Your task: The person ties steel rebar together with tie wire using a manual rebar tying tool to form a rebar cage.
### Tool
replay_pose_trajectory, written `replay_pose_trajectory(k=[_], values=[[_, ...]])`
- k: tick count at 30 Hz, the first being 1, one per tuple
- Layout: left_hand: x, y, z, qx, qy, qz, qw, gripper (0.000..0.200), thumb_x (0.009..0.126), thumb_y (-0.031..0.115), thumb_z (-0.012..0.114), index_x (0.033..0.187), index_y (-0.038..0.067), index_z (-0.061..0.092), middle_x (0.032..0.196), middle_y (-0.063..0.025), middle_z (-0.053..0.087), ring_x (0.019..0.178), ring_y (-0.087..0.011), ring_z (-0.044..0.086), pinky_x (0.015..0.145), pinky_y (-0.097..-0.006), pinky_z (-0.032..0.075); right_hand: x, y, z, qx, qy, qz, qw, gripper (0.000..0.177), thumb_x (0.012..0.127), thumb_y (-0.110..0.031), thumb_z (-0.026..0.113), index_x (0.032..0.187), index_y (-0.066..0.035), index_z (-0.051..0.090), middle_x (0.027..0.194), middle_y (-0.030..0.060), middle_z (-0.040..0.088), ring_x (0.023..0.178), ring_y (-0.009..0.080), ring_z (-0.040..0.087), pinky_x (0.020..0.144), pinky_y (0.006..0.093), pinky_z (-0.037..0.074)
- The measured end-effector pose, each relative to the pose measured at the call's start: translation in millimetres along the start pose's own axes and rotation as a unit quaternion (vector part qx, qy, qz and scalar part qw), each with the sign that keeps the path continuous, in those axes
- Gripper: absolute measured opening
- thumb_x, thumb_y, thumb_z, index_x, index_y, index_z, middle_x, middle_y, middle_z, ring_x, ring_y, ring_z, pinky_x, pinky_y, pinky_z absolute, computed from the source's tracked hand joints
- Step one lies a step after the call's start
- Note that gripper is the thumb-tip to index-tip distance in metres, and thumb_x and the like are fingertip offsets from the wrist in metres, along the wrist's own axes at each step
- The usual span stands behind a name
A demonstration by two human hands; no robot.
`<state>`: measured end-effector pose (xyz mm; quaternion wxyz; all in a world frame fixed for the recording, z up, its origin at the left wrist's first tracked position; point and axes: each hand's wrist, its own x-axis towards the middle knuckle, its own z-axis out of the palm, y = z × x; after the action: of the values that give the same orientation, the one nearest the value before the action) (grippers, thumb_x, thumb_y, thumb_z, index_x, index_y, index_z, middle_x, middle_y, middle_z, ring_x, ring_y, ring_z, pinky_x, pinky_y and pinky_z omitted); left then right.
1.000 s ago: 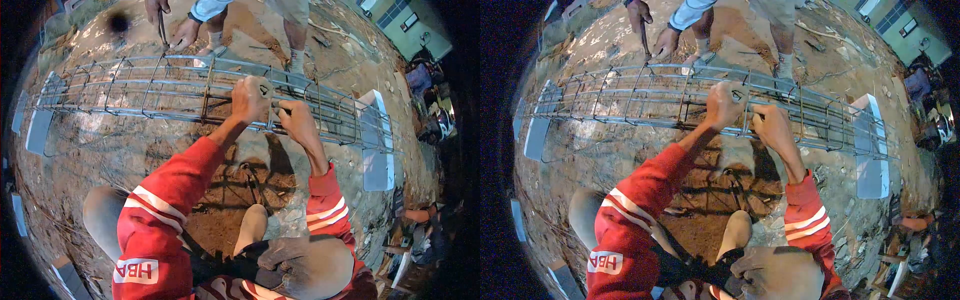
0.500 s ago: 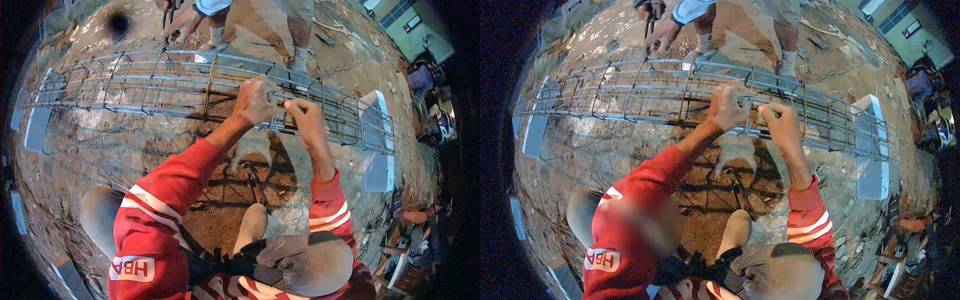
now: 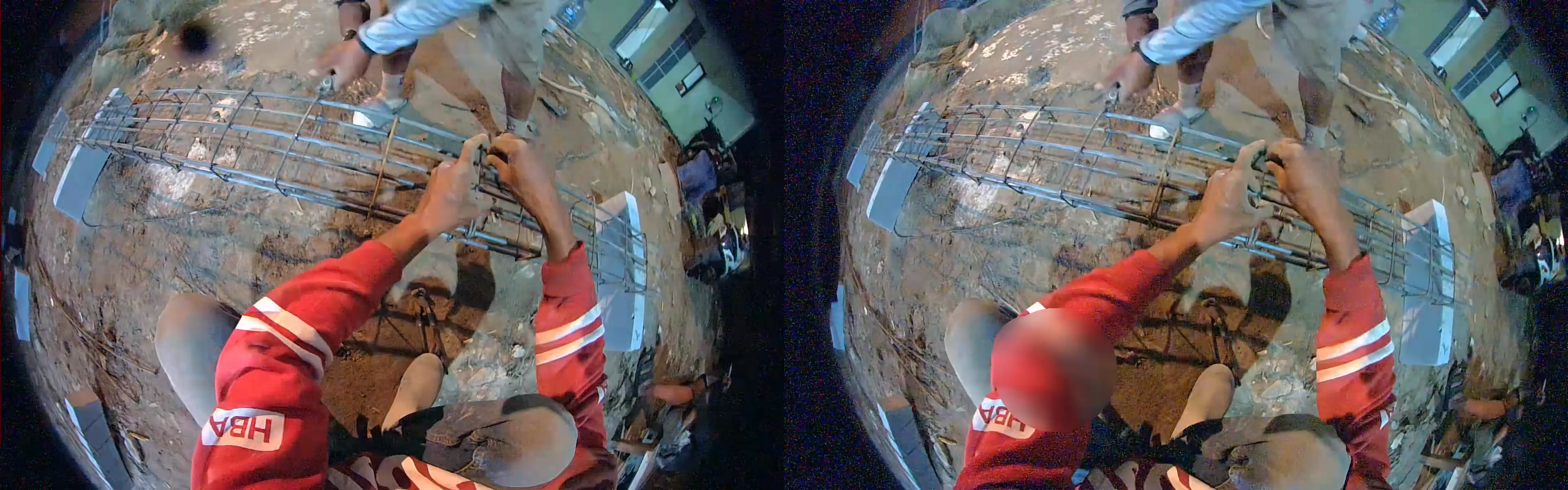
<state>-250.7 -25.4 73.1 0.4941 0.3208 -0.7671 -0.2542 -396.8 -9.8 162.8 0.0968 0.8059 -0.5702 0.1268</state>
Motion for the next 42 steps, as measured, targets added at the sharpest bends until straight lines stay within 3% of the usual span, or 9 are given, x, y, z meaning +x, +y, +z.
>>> replay_pose_trajectory(k=[6, 8, 13, 18, 22, 24, 29, 32, 42], values=[[-8.2, -53.3, 49.0, -0.023, 0.071, 0.001, 0.997, 0.09, 0.067, 0.013, 0.078, 0.14, -0.002, 0.027, 0.076, -0.0247, 0.059, 0.067, -0.0448, 0.058, 0.056, -0.0504, 0.046, -28.7, 74.3, 50.7, 0.308, 0.039, 0.137, 0.941, 0.036, 0.082, -0.035, 0.072, 0.097, -0.002, 0.067, 0.087, 0.0072, 0.067, 0.076, 0.0199, 0.061, 0.07, 0.0377, 0.049], [-6.9, -50.0, 49.7, 0.006, 0.038, -0.044, 0.998, 0.089, 0.067, 0.011, 0.076, 0.14, -0.003, 0.027, 0.077, -0.0255, 0.058, 0.068, -0.046, 0.057, 0.058, -0.052, 0.045, -51.2, 46.5, 27.7, 0.011, -0.065, 0.23, 0.971, 0.035, 0.087, -0.04, 0.065, 0.092, -0.005, 0.067, 0.077, 0.0197, 0.065, 0.069, 0.0341, 0.062, 0.063, 0.0419, 0.048], [-3.6, -25.9, 33.5, -0.006, 0.122, -0.013, 0.992, 0.061, 0.068, 0.01, 0.07, 0.123, -0.001, 0.046, 0.076, -0.0254, 0.057, 0.07, -0.0458, 0.058, 0.058, -0.0538, 0.044, -78.4, -50.7, 1.3, 0.015, 0.026, 0.208, 0.978, 0.017, 0.079, -0.018, 0.068, 0.078, -0.001, 0.064, 0.071, 0.0206, 0.063, 0.067, 0.0394, 0.062, 0.06, 0.0451, 0.047], [-1.4, -18.6, 27.5, -0.016, 0.117, -0.047, 0.992, 0.016, 0.068, 0.012, 0.066, 0.074, 0.003, 0.054, 0.074, -0.0227, 0.058, 0.072, -0.044, 0.06, 0.06, -0.0526, 0.045, -59.6, -64.3, -35.8, -0.023, 0.005, 0.163, 0.986, 0.018, 0.08, -0.014, 0.066, 0.076, 0.003, 0.064, 0.072, 0.0226, 0.063, 0.068, 0.0396, 0.063, 0.061, 0.0429, 0.049], [4.2, -9.4, 13.5, -0.08, 0.08, 0.0, 0.994, 0.014, 0.065, 0.009, 0.065, 0.073, 0.003, 0.055, 0.076, -0.02, 0.06, 0.071, -0.0429, 0.06, 0.061, -0.0501, 0.048, -53.6, -42.2, -55.8, 0.083, -0.111, 0.247, 0.959, 0.02, 0.084, -0.013, 0.064, 0.093, 0.005, 0.068, 0.08, 0.0175, 0.069, 0.069, 0.0249, 0.067, 0.067, 0.0347, 0.052], [-2.5, -0.9, 11.3, -0.022, 0.087, -0.013, 0.996, 0.012, 0.063, 0.008, 0.064, 0.072, 0.003, 0.058, 0.079, -0.0174, 0.061, 0.073, -0.0416, 0.061, 0.065, -0.0479, 0.05, -55.6, -42.0, -63.3, 0.427, -0.097, 0.321, 0.84, 0.021, 0.088, -0.015, 0.062, 0.095, 0.005, 0.067, 0.087, 0.0123, 0.071, 0.071, 0.02, 0.067, 0.069, 0.0305, 0.053], [-11.4, -12.6, 50.7, -0.016, 0.225, 0.034, 0.974, 0.016, 0.067, 0.007, 0.063, 0.083, 0.005, 0.06, 0.084, -0.0158, 0.059, 0.079, -0.0393, 0.058, 0.068, -0.0504, 0.045, -117.2, -21.4, -80.1, 0.294, 0.024, 0.441, 0.848, 0.049, 0.092, -0.045, 0.051, 0.107, 0.0, 0.064, 0.088, 0.0125, 0.069, 0.067, 0.0166, 0.063, 0.06, 0.0297, 0.049], [-7.4, -20.2, 53.0, -0.015, 0.093, 0.0, 0.996, 0.011, 0.073, 0.008, 0.059, 0.083, 0.005, 0.061, 0.084, -0.0157, 0.06, 0.081, -0.038, 0.058, 0.069, -0.0502, 0.044, -203.8, -35.3, -50.9, 0.238, -0.018, 0.528, 0.815, 0.049, 0.092, -0.045, 0.051, 0.108, -0.001, 0.063, 0.09, 0.0125, 0.068, 0.069, 0.0168, 0.062, 0.062, 0.0302, 0.049], [-2.9, -12.5, 29.3, -0.033, 0.108, 0.003, 0.994, 0.016, 0.065, 0.009, 0.073, 0.074, 0.002, 0.061, 0.08, -0.0152, 0.064, 0.076, -0.0362, 0.063, 0.067, -0.0457, 0.051, -375.7, -104.7, -17.9, 0.205, -0.031, 0.687, 0.696, 0.048, 0.093, -0.045, 0.049, 0.113, -0.002, 0.059, 0.099, 0.0126, 0.064, 0.08, 0.0182, 0.057, 0.069, 0.0329, 0.046]])
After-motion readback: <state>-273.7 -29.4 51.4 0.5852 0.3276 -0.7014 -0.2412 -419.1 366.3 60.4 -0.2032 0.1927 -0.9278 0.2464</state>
